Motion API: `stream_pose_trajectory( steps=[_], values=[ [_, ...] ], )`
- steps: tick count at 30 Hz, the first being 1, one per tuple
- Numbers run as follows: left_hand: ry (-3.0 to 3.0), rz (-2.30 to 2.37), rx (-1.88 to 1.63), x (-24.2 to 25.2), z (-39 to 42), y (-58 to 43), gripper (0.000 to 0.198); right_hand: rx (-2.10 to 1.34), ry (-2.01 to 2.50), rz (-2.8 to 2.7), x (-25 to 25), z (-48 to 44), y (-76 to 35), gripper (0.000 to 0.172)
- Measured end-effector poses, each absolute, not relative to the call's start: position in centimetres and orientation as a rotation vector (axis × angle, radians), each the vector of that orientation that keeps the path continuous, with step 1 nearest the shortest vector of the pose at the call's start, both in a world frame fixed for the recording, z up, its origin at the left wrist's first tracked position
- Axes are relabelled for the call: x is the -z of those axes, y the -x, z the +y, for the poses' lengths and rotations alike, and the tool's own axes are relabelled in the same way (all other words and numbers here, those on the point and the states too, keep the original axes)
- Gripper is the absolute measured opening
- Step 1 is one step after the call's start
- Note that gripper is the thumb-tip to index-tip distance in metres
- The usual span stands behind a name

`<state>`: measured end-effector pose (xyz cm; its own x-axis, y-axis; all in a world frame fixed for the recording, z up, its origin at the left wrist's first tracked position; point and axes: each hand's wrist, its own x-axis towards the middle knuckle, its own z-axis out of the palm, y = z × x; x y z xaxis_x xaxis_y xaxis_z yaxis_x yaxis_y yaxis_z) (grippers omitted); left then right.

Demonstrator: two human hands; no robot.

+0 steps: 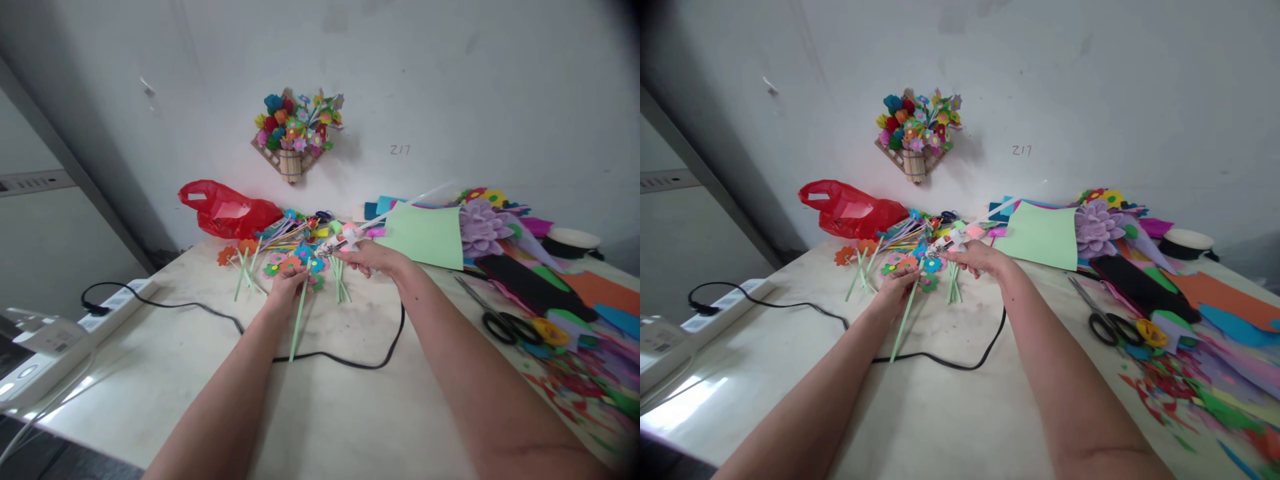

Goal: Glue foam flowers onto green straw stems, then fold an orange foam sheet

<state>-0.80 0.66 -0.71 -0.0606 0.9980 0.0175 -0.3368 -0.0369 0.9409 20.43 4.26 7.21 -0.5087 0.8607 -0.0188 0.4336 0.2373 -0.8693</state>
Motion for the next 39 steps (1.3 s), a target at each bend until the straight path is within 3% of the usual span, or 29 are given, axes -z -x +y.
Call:
stream_pose_trajectory(
  steps=[39],
  values=[
    [-0.968, 0.976, -1.432, 1.12, 0.94, 0.96, 0.027, -1.178, 1.187, -2.011, -7.17, 4.20, -20.48, 0.046]
  ],
)
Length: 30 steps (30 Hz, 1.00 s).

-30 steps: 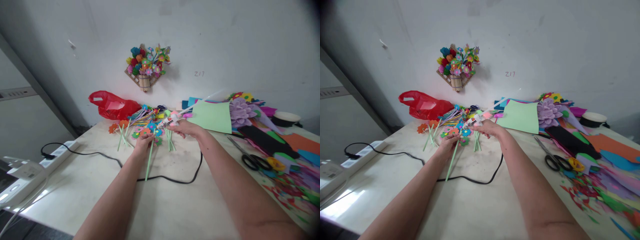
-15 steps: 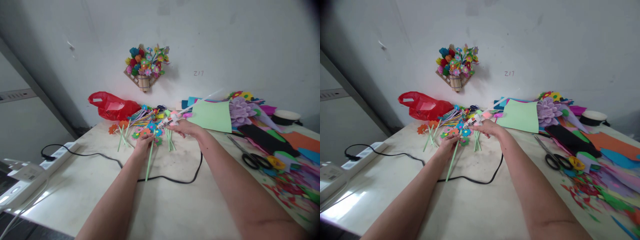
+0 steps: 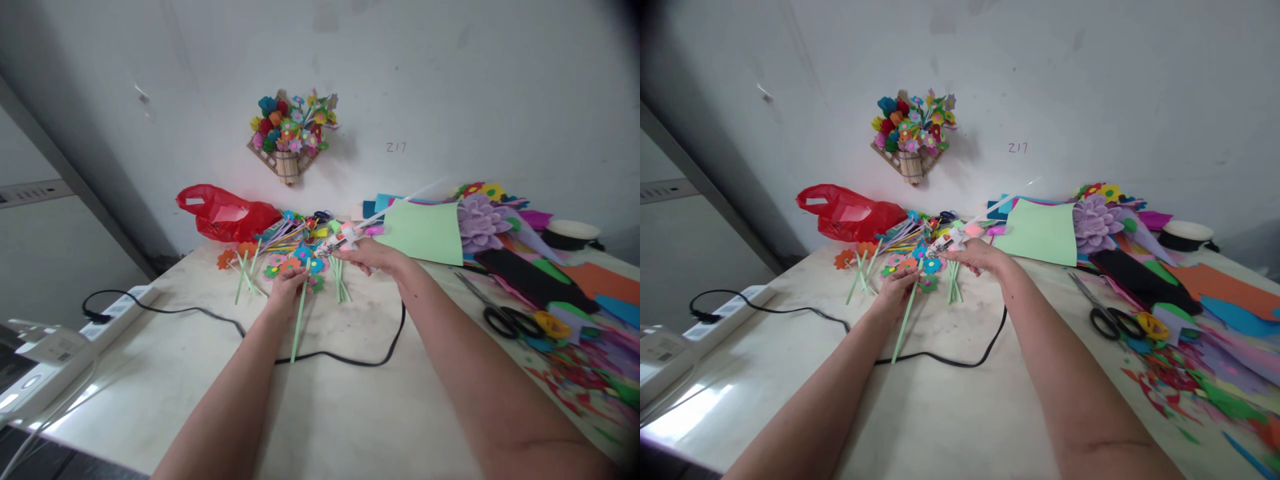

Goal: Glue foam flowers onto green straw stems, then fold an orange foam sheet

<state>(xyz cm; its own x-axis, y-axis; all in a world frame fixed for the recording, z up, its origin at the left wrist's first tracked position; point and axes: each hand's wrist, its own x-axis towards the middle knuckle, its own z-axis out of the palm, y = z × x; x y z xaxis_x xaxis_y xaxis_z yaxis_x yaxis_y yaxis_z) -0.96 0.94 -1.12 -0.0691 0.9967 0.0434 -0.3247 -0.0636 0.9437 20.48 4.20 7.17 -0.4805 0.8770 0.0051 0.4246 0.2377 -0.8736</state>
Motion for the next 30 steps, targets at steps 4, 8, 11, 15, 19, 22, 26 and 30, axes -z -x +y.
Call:
stream_pose_trajectory(
  steps=[4, 8, 11, 15, 19, 22, 26, 30],
  values=[
    [-0.968, 0.958, -1.444, 1.2, 1.0, 1.0, 0.025, -1.176, 1.175, -2.028, -7.0, 4.3, -20.5, 0.047],
    [-0.976, 0.971, -1.432, 1.4, 1.2, 1.1, 0.027, -1.152, 1.190, -2.010, -7.0, 4.4, -20.5, 0.046],
    [-0.981, 0.970, -1.430, 1.5, 1.2, 1.2, 0.026, -1.096, 1.252, -1.977, -6.9, 4.6, -20.5, 0.046],
    [-0.981, 0.965, -1.442, 1.4, 1.1, 1.1, 0.025, -0.896, 1.389, -1.913, -6.7, 5.4, -20.8, 0.042],
    [-0.947, 0.948, -1.477, 0.9, 0.8, 1.0, 0.026, -0.523, 1.590, -1.988, -6.5, 6.1, -21.5, 0.038],
    [-0.925, 0.956, -1.499, 0.5, 0.6, 1.0, 0.028, -0.232, 1.658, -2.095, -6.2, 6.2, -22.3, 0.037],
    [-0.911, 0.963, -1.513, 0.2, 0.6, 1.3, 0.029, -0.032, 1.765, -2.269, -5.5, 6.5, -23.2, 0.035],
    [-0.914, 0.957, -1.514, 0.0, 0.5, 1.3, 0.026, -0.092, 1.863, -2.368, -4.0, 7.4, -24.1, 0.040]
  ],
)
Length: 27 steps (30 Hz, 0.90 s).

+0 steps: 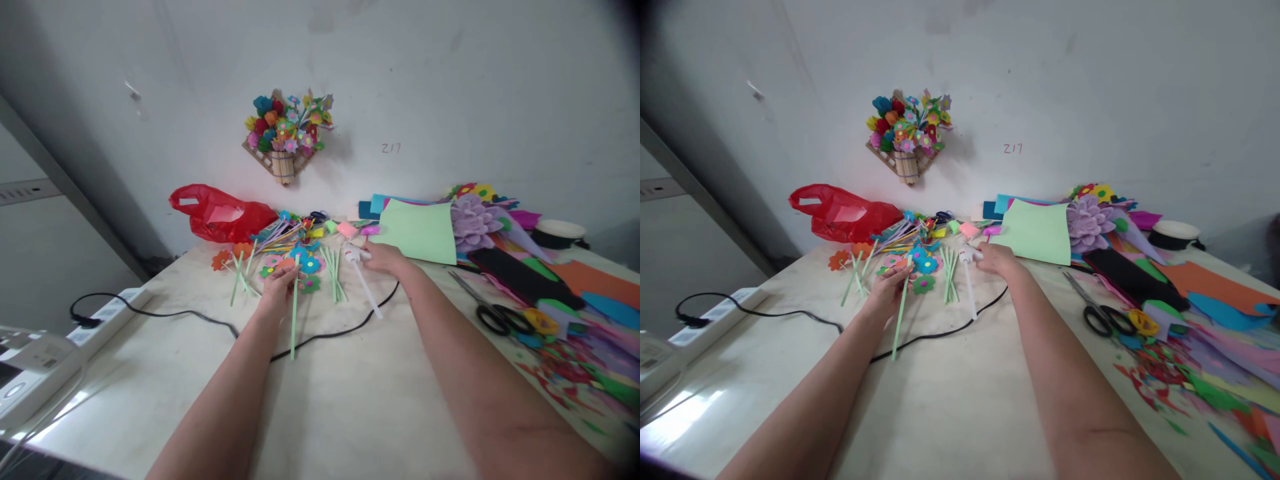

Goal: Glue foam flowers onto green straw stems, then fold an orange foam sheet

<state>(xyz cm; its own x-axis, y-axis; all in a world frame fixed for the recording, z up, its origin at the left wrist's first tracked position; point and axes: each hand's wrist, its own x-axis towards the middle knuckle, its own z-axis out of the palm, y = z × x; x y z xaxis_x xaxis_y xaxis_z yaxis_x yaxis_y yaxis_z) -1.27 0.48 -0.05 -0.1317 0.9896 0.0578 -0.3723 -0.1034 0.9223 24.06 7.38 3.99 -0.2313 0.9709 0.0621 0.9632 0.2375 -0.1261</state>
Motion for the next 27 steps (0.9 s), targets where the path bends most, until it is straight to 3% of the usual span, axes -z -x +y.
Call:
stream_pose_trajectory(
  steps=[7, 13, 18, 27],
  values=[
    [-0.893, 0.956, -1.534, -0.3, 0.3, 1.0, 0.026, -0.261, 1.798, -2.455, -2.0, 8.4, -25.0, 0.046],
    [-0.870, 0.966, -1.545, -0.4, 0.3, 1.0, 0.022, -0.133, 1.909, -2.431, -4.8, 7.7, -24.9, 0.050],
    [-0.849, 0.966, -1.569, -0.3, 0.4, 1.1, 0.023, 0.114, 1.507, -2.533, -6.0, 5.9, -21.3, 0.040],
    [-0.832, 0.941, -1.604, -0.6, 0.3, 0.9, 0.025, 0.302, 0.954, -2.794, -3.0, 2.9, -14.7, 0.016]
  ],
)
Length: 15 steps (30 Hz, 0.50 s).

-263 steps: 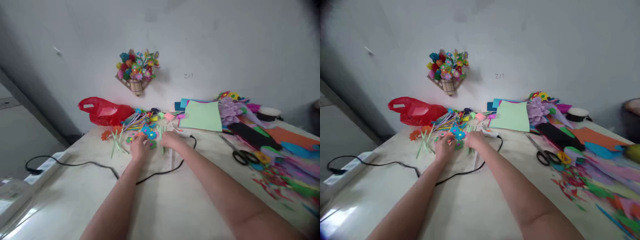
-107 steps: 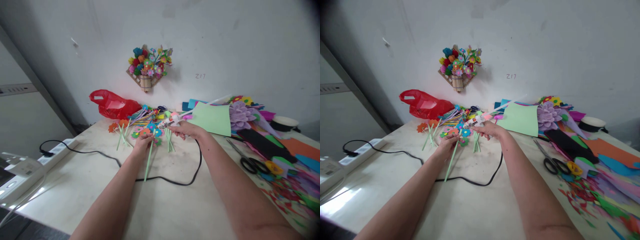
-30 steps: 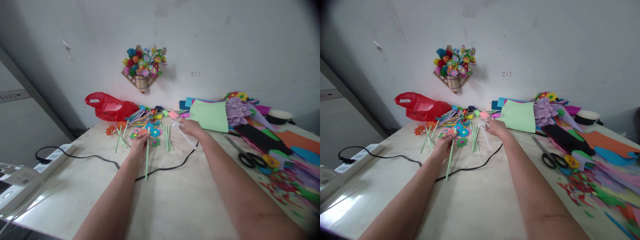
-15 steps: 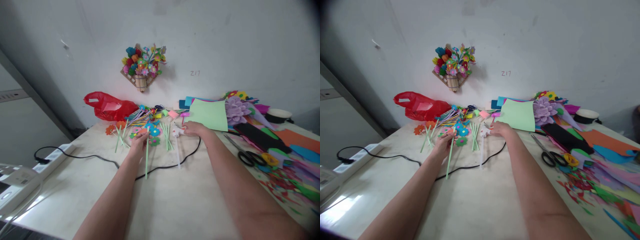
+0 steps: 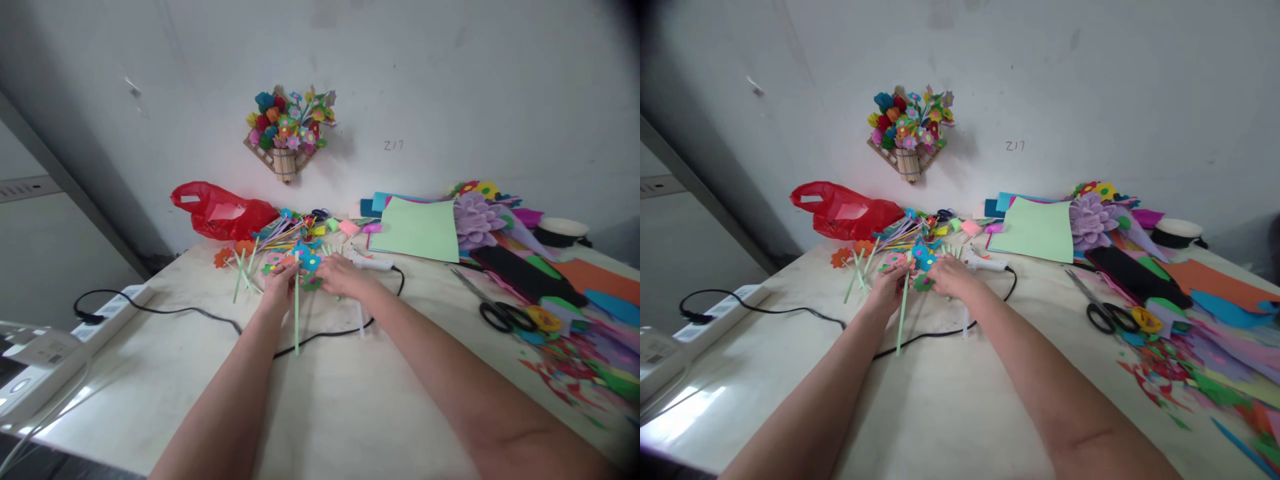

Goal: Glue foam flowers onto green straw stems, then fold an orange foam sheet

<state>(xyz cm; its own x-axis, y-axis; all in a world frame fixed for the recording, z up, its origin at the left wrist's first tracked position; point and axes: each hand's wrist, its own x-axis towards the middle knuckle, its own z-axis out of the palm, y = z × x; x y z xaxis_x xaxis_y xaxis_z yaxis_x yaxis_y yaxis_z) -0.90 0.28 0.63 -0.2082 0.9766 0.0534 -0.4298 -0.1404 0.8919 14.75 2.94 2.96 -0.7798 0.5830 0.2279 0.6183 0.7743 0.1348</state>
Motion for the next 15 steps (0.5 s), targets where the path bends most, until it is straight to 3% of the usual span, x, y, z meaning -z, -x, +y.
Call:
stream_pose_trajectory(
  steps=[9, 15],
  values=[
    [-0.807, 0.944, -1.607, -0.7, 0.2, 0.8, 0.026, 0.594, 0.719, -2.825, -1.8, 2.9, -13.8, 0.021],
    [-0.823, 0.969, -1.625, -0.7, 0.3, 0.9, 0.025, 0.173, 1.008, -2.565, -1.8, 3.1, -14.0, 0.021]
  ],
)
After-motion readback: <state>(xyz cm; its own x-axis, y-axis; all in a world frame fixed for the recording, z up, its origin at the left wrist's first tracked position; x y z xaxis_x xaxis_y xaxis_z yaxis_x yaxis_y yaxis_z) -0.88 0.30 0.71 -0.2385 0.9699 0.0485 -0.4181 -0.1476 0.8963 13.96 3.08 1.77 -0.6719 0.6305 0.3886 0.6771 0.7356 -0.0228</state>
